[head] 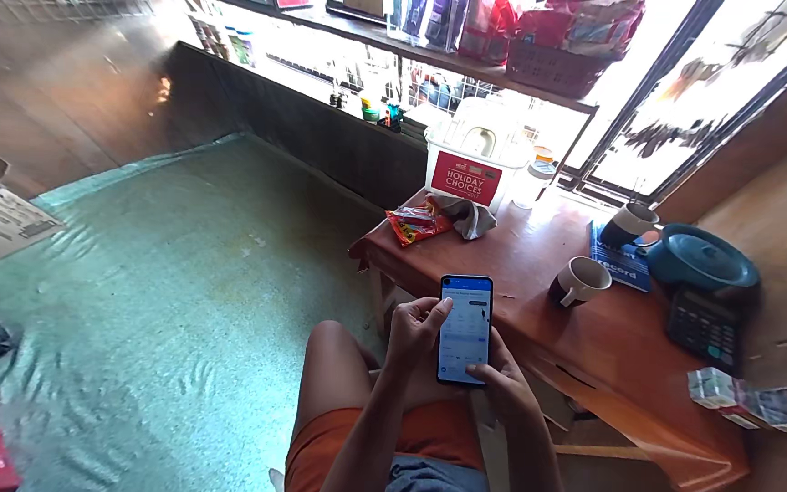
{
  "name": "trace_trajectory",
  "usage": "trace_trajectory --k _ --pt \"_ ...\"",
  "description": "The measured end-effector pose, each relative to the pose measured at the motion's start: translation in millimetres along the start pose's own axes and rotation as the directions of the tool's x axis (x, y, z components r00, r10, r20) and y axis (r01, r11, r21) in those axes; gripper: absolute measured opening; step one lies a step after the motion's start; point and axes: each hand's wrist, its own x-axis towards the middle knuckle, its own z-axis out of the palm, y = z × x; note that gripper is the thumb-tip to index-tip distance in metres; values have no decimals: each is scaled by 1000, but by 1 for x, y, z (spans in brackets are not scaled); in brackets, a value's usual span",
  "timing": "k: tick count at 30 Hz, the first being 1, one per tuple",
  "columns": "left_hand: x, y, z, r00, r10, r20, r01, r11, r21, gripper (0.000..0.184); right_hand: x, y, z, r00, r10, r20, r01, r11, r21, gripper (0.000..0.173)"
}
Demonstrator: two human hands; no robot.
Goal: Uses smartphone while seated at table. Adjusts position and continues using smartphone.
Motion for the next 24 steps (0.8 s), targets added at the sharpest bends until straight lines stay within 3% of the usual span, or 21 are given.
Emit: trace_trajectory --k 6,17,24 --pt "-1 0 0 1000 12 4 -12 999 -32 25 0 -1 1 1000 15 -16 -15 1000 12 68" --pt "1 -3 -1 988 25 151 -25 1000 -5 28 1 -1 -6 1000 17 -16 -15 994 105 68" --pt "1 -1 -1 989 3 147 -1 1000 -14 28 1 -1 -4 999 24 -36 -20 994 107 67"
